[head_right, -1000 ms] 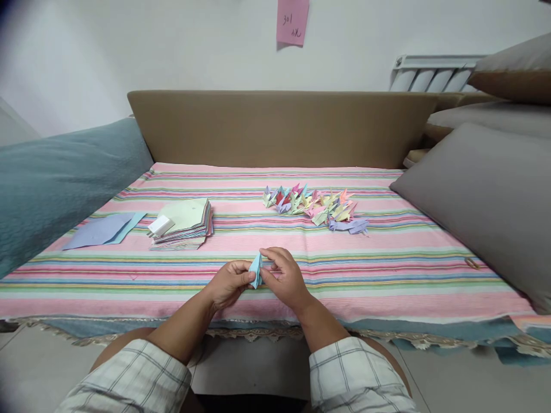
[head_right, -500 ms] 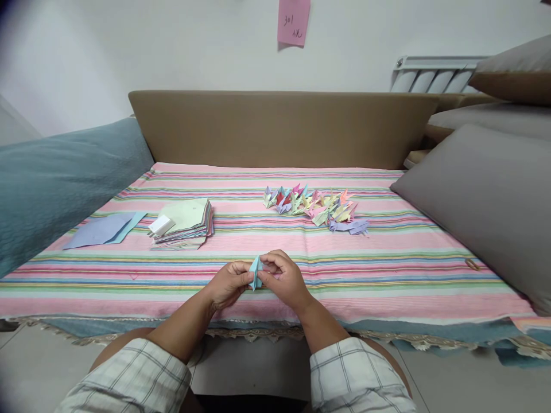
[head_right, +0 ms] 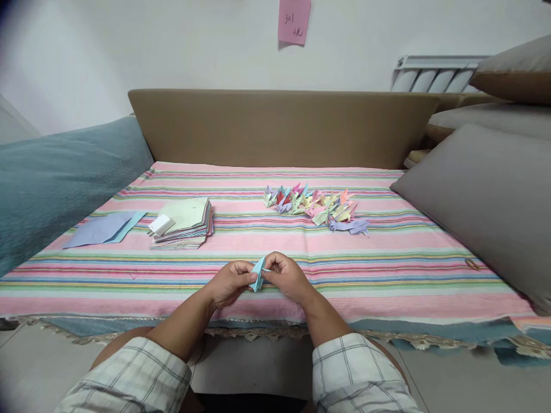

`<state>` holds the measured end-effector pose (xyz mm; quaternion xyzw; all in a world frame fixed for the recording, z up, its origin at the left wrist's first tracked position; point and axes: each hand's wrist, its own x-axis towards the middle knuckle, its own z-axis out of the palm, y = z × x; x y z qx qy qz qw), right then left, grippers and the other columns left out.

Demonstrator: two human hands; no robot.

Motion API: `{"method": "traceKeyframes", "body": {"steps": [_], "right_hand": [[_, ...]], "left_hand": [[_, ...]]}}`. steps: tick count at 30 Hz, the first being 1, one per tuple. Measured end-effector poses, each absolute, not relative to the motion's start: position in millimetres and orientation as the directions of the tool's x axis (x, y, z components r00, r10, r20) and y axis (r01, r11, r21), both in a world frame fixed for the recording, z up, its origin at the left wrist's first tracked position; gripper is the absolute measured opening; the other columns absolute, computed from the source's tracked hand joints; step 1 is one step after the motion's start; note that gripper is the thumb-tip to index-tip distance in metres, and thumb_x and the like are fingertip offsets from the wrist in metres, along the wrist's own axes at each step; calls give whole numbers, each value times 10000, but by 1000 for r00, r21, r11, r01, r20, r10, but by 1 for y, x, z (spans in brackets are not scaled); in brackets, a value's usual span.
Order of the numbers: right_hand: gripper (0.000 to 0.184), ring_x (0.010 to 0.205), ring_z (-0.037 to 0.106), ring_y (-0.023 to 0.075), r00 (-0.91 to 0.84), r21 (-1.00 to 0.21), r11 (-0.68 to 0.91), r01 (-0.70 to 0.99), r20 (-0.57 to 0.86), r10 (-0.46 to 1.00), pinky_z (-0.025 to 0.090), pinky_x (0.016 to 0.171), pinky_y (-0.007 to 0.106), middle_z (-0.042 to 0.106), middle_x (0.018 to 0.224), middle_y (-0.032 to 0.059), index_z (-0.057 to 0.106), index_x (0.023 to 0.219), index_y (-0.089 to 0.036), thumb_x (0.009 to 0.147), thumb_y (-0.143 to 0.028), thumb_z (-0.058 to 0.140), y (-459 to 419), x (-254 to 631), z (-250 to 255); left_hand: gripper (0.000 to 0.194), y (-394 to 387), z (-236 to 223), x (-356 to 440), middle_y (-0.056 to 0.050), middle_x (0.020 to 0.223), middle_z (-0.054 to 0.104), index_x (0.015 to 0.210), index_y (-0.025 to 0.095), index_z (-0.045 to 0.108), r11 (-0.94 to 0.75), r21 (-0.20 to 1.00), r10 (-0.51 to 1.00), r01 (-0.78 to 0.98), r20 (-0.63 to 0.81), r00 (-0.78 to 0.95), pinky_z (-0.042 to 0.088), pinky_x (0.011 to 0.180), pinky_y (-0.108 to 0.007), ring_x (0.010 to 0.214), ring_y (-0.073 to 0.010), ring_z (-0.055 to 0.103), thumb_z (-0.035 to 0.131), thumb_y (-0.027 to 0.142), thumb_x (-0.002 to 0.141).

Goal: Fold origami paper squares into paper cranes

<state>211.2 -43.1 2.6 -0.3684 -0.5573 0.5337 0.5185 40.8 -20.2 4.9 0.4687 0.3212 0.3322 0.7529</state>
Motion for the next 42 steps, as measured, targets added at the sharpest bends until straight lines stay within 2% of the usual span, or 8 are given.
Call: {"method": "traceKeyframes", "body": {"steps": [8, 12, 16, 19, 26, 30, 35, 42], "right_hand": [[111, 538, 397, 94, -160, -955, 271, 123, 250, 955, 330, 511, 227, 467, 624, -44, 557, 756, -209, 731, -290, 629, -51, 214, 10], [83, 463, 338, 78, -130, -918, 326, 226, 304, 944, 273, 453, 217, 399, 541, -73, 506, 724, -218, 714, -240, 586, -56, 212, 13], [79, 434, 327, 77, -109, -897, 335, 288, 317, 942, 260, 441, 215, 357, 505, -89, 512, 787, -224, 724, -232, 557, -56, 209, 11], [111, 417, 315, 75, -95, -915, 288, 281, 272, 957, 255, 430, 211, 347, 483, -98, 505, 815, -223, 718, -234, 559, -56, 208, 9], [68, 446, 311, 69, -103, -933, 244, 263, 224, 969, 254, 435, 206, 377, 525, -81, 479, 715, -208, 723, -234, 542, -58, 208, 14], [76, 511, 409, 87, -130, -957, 233, 171, 213, 968, 333, 487, 212, 465, 590, -52, 524, 755, -196, 753, -268, 548, -57, 211, 14], [179, 637, 535, 129, -126, -976, 214, 40, 208, 970, 440, 604, 253, 573, 690, -5, 590, 796, -190, 803, -367, 561, -52, 213, 8], [210, 676, 577, 144, -56, -952, 279, 122, 274, 960, 470, 635, 268, 633, 753, 17, 644, 917, -196, 792, -359, 603, -49, 213, -2]], "left_hand": [[303, -20, 5, 41, -6, 559, 590, 625, 116, 670, 346, 917, 805, -196, -183, 565, 387, 521, -201, 523, -81, 502, 833, 356, 538], [297, -22, 5, 42, -1, 567, 597, 618, 123, 668, 331, 925, 819, -188, -183, 543, 385, 529, -203, 529, -83, 507, 831, 357, 537], [290, -22, 5, 44, 5, 560, 595, 617, 133, 667, 333, 924, 837, -189, -196, 511, 372, 521, -199, 525, -81, 505, 829, 360, 539], [287, -22, 6, 44, 5, 559, 591, 618, 134, 670, 334, 924, 834, -185, -198, 515, 372, 526, -195, 527, -78, 502, 827, 362, 542], [302, -22, 7, 44, 2, 546, 584, 617, 116, 685, 338, 922, 829, -191, -195, 524, 373, 527, -197, 520, -73, 489, 838, 358, 520], [294, -22, 7, 45, -4, 567, 598, 624, 116, 687, 347, 905, 843, -247, -185, 504, 391, 548, -204, 539, -79, 511, 831, 358, 537], [279, -23, 5, 46, 2, 579, 606, 617, 126, 678, 330, 900, 863, -285, -166, 476, 398, 553, -208, 543, -81, 526, 834, 343, 535], [303, -23, 5, 46, 17, 578, 583, 642, 125, 666, 365, 875, 872, -317, -202, 446, 408, 543, -207, 534, -72, 519, 853, 320, 506]]}}
